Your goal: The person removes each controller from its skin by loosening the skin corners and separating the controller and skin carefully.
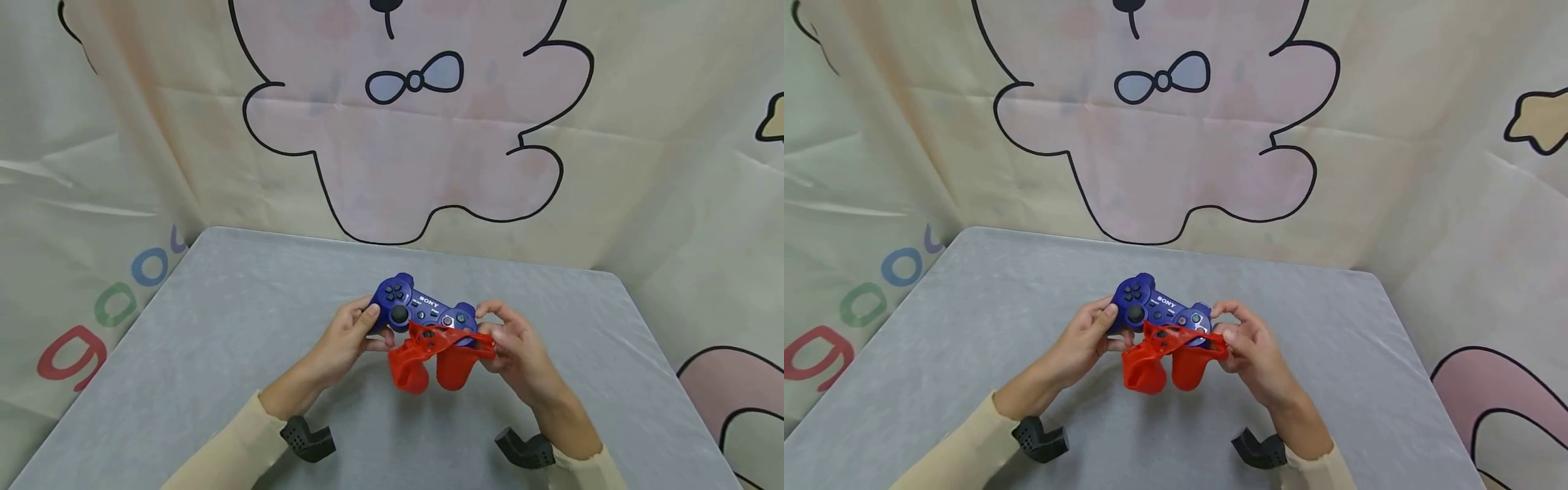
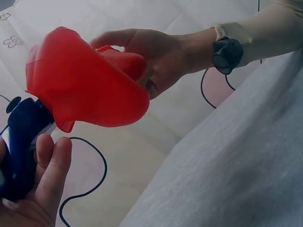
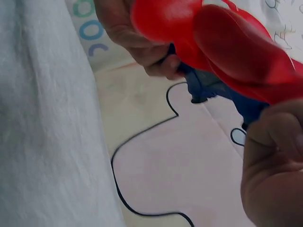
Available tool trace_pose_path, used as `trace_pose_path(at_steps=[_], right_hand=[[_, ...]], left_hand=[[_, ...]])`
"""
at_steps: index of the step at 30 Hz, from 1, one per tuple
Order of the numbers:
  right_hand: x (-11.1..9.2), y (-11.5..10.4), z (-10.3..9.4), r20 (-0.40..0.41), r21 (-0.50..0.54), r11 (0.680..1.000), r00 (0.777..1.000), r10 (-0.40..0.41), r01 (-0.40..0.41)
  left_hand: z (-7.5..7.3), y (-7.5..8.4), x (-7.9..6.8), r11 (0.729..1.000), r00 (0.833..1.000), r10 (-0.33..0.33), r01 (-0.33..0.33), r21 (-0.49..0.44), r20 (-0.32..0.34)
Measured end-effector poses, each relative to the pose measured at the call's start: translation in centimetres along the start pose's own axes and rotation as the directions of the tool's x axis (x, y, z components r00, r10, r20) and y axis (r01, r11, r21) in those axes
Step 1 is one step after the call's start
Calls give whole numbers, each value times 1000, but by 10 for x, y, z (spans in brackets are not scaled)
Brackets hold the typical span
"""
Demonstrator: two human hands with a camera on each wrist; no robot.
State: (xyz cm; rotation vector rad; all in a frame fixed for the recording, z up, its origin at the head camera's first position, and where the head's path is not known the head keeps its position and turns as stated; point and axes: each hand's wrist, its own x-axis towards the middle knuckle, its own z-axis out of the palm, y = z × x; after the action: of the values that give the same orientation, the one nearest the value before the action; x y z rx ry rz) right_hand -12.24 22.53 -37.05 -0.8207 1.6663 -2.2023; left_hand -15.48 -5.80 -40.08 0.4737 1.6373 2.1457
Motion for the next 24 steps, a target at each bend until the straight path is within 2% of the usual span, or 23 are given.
trace_pose_path(at_steps=[2, 7, 13, 15, 17, 18, 19, 20, 21, 23, 24], right_hand=[[0, -1, -1, 27, -26, 1000, 1000, 4, -4], [-1, -4, 0, 92, -152, 984, 993, -80, 94], [-4, -9, 5, 50, -284, 958, 999, -18, 32], [-5, -10, 5, 42, -317, 947, 998, -45, 56], [-5, -11, 6, 3, -400, 913, 996, -92, 86], [-6, -11, 7, -35, -476, 874, 991, -128, 96], [-6, -11, 8, -75, -567, 817, 981, -178, 105], [-5, -11, 10, -111, -663, 741, 965, -239, 107], [-5, -10, 12, -148, -754, 651, 943, -298, 88], [-3, -8, 16, -198, -885, 465, 883, -427, 27], [-2, -6, 17, -198, -922, 387, 845, -497, 11]], left_hand=[[1, 0, 0, 1000, 1000, 2, -2, 6, -1], [3, 2, -1, 999, 1000, 18, -17, 42, -11], [6, 2, -2, 999, 1000, 16, -17, 50, 4], [7, 1, -3, 999, 1000, 10, -11, 32, 18], [8, 1, -4, 1000, 1000, 6, -6, 11, 30], [9, 0, -4, 1000, 999, 4, -4, 5, 35], [11, -1, -4, 1000, 999, 1, -1, -1, 39], [11, -2, -4, 1000, 999, 1, 0, -1, 41], [13, -3, -4, 1000, 999, -6, 5, 1, 37], [14, -5, -3, 1000, 1000, -14, 14, 14, 26], [15, -6, -3, 1000, 1000, -17, 16, 20, 21]])
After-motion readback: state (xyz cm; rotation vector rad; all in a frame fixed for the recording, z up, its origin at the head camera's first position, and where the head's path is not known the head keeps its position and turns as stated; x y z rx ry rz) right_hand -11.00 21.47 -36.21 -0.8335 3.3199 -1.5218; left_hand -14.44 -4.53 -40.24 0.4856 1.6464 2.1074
